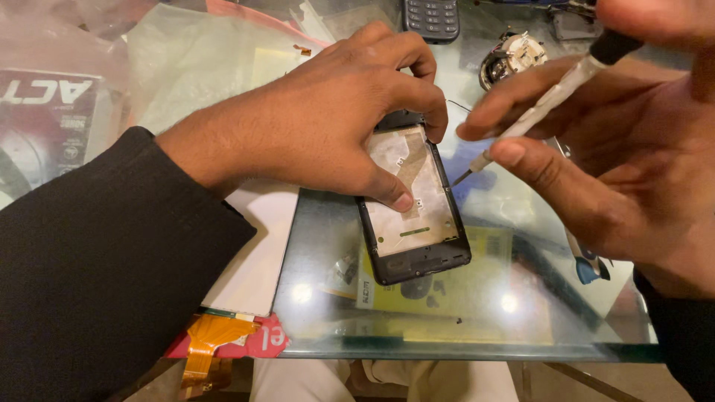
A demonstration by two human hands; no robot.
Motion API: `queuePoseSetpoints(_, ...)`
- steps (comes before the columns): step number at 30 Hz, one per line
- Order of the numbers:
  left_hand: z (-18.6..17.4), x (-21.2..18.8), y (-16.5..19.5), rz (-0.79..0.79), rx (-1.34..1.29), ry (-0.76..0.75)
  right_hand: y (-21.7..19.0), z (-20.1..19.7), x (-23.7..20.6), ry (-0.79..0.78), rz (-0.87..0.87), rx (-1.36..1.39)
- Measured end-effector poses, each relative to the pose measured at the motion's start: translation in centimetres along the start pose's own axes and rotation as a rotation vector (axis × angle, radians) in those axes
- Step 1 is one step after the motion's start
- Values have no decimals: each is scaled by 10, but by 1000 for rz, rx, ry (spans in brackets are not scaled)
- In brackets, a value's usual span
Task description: The person uses a precision screwdriver to remove multiple small screws from the back frame of a disassembled mobile phone. They place the screws into a magnetic holder and continue unscrewing along the device's edges.
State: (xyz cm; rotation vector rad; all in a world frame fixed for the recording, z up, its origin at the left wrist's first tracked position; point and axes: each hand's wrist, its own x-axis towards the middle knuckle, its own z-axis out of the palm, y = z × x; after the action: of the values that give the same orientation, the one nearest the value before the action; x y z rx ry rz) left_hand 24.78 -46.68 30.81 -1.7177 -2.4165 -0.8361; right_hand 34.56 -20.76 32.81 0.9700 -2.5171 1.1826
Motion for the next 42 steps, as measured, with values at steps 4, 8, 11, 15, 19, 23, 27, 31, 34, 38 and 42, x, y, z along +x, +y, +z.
queuePoseSetpoints(4,0,0,-2,-27,24,-8,4,-11,9,58,-6,-224)
queuePoseSetpoints(8,5,0,-5,-19,10,20,8,-37,28,-158,287,-440)
queuePoseSetpoints(11,8,0,-8,18,18,44,5,-35,42,-348,601,-632)
queuePoseSetpoints(15,8,-1,-8,-5,-13,8,-12,-20,65,-596,580,-900)
queuePoseSetpoints(19,7,-2,-3,-64,-19,-26,-23,-5,85,-836,674,-1140)
queuePoseSetpoints(23,8,0,4,-105,-49,-46,-24,7,89,-919,659,-1168)
queuePoseSetpoints(27,3,1,11,-394,-48,-219,-35,8,87,-901,603,-1185)
queuePoseSetpoints(31,-1,2,17,-202,-69,-82,-48,5,80,-980,333,-1263)
queuePoseSetpoints(34,0,3,19,-378,-93,-170,-46,1,81,-911,-158,-1185)
queuePoseSetpoints(38,1,2,14,-389,-112,-185,-43,2,78,-866,-221,-1183)
queuePoseSetpoints(42,3,1,7,-21,-72,6,-42,4,76,-1007,107,-1363)
